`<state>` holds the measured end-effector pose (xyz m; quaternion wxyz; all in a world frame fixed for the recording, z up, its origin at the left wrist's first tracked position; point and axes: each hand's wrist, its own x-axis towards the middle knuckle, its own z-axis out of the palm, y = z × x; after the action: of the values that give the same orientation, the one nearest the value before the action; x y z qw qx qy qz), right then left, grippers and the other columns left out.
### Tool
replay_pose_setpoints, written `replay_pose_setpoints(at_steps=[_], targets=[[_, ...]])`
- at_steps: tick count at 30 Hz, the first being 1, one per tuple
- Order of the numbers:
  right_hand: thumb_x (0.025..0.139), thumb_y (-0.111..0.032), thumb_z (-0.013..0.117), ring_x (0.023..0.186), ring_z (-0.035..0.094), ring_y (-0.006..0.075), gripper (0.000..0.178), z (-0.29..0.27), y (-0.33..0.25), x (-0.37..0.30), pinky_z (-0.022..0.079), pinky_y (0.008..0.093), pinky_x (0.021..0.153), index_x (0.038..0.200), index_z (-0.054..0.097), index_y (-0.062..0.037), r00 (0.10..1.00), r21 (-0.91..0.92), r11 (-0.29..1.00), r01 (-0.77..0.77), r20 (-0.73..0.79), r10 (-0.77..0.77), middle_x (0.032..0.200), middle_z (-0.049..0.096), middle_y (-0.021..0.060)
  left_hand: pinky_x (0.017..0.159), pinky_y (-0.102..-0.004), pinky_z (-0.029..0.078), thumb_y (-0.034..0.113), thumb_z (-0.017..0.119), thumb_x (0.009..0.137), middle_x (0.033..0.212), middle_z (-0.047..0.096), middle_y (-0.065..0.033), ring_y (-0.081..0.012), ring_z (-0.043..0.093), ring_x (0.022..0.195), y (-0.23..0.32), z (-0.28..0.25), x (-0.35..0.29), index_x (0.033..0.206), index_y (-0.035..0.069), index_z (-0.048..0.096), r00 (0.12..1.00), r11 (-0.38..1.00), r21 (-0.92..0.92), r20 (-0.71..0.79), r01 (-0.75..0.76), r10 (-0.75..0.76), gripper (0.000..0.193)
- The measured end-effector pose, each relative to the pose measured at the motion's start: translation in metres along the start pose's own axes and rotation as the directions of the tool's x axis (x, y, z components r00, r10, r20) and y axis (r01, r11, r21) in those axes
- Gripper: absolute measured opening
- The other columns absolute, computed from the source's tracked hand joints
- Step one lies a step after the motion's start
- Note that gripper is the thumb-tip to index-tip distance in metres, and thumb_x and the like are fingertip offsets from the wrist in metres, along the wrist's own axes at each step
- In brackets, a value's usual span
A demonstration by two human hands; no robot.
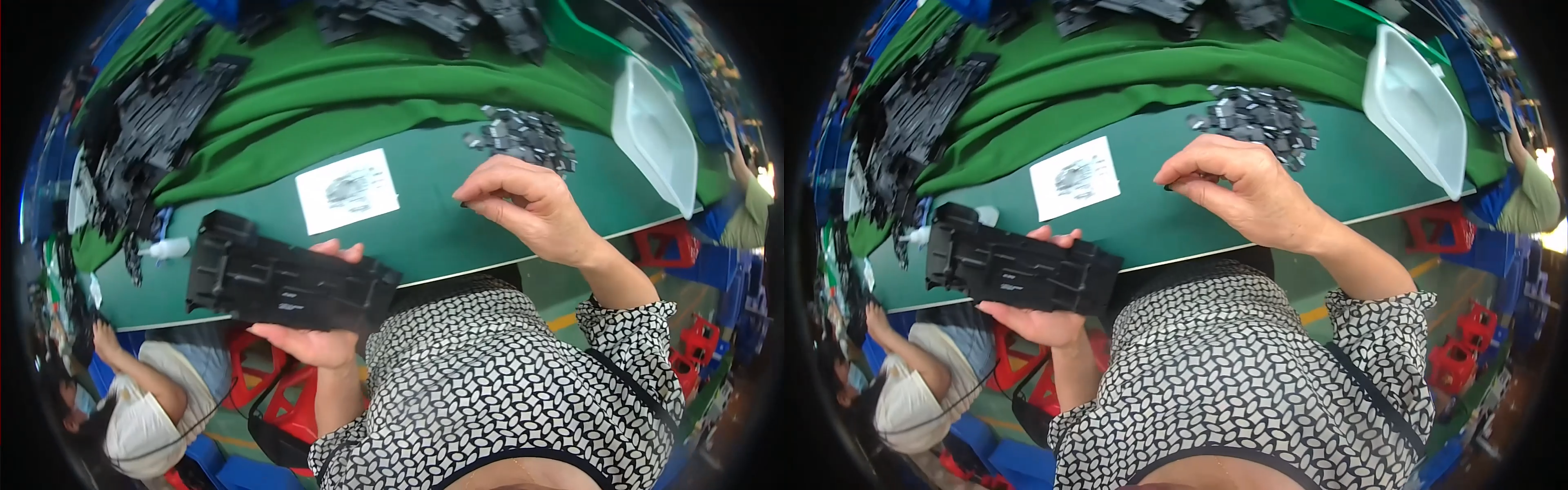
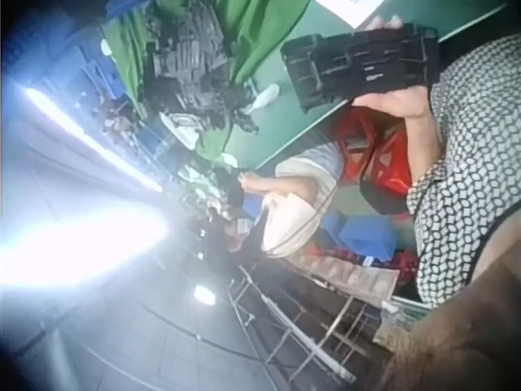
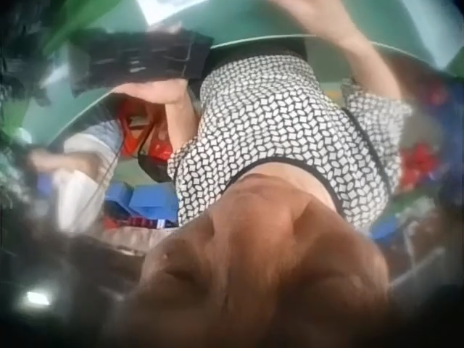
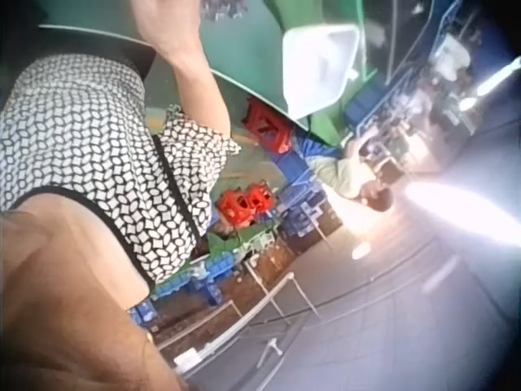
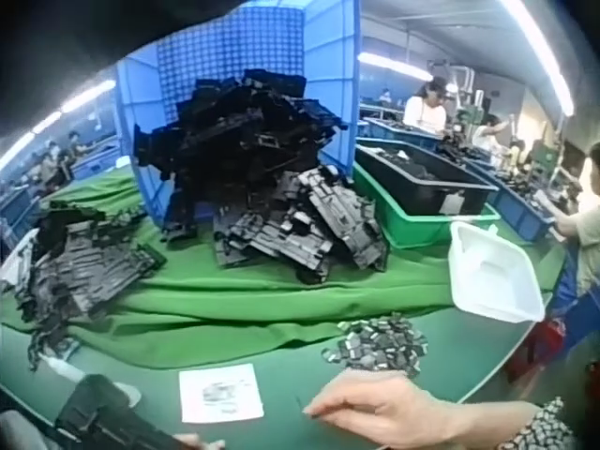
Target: Assembling small plastic components and applying adhesive labels to a toy car chassis on an assembly line.
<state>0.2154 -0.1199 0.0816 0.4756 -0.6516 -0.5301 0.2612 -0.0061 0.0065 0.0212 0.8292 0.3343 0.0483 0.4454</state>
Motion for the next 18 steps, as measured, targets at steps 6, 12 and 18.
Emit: replay_pose_setpoints(at_steps=[6,12,18], targets=[[0.081,-0.005,0.063,0.076,0.058,0.0106,0.018,0.030,-0.013,0.049,0.046,0.0248,0.067,0.098,0.063,0.0007,0.988,-0.033,0.993,-0.112,0.106,0.115,0.084,0.062,0.0053,0.095,-0.0589,0.034,0.071,0.017,0.085,0.121,0.048,-0.0252,-0.0381,0.055,0.100,0.003,-0.001,-0.005,0.137,0.008,0.028,1.000,1.000,0.004,-0.019,0.009,-0.009,0.083],[0.079,-0.002,0.061,0.071,0.061,0.0239,0.013,0.045,-0.009,0.076,0.048,0.0316,0.063,0.092,0.062,-0.0007,0.981,-0.274,0.952,0.134,0.174,-0.088,0.080,0.062,0.0127,0.095,-0.0575,0.035,0.071,0.015,0.085,0.119,0.049,-0.0252,-0.0366,0.055,0.101,0.007,0.000,-0.005,0.136,0.004,0.029,0.998,0.999,-0.004,-0.016,0.053,-0.053,0.085],[0.076,0.003,0.059,0.073,0.059,0.0299,0.020,0.053,-0.001,0.083,0.048,0.0373,0.063,0.096,0.059,-0.0021,0.887,-0.423,0.780,0.461,0.242,-0.393,0.078,0.060,0.0119,0.095,-0.0562,0.036,0.072,0.015,0.084,0.120,0.048,-0.0257,-0.0356,0.055,0.101,0.008,-0.004,-0.003,0.135,0.003,0.030,0.998,0.998,-0.011,0.004,0.058,-0.058,0.087]])
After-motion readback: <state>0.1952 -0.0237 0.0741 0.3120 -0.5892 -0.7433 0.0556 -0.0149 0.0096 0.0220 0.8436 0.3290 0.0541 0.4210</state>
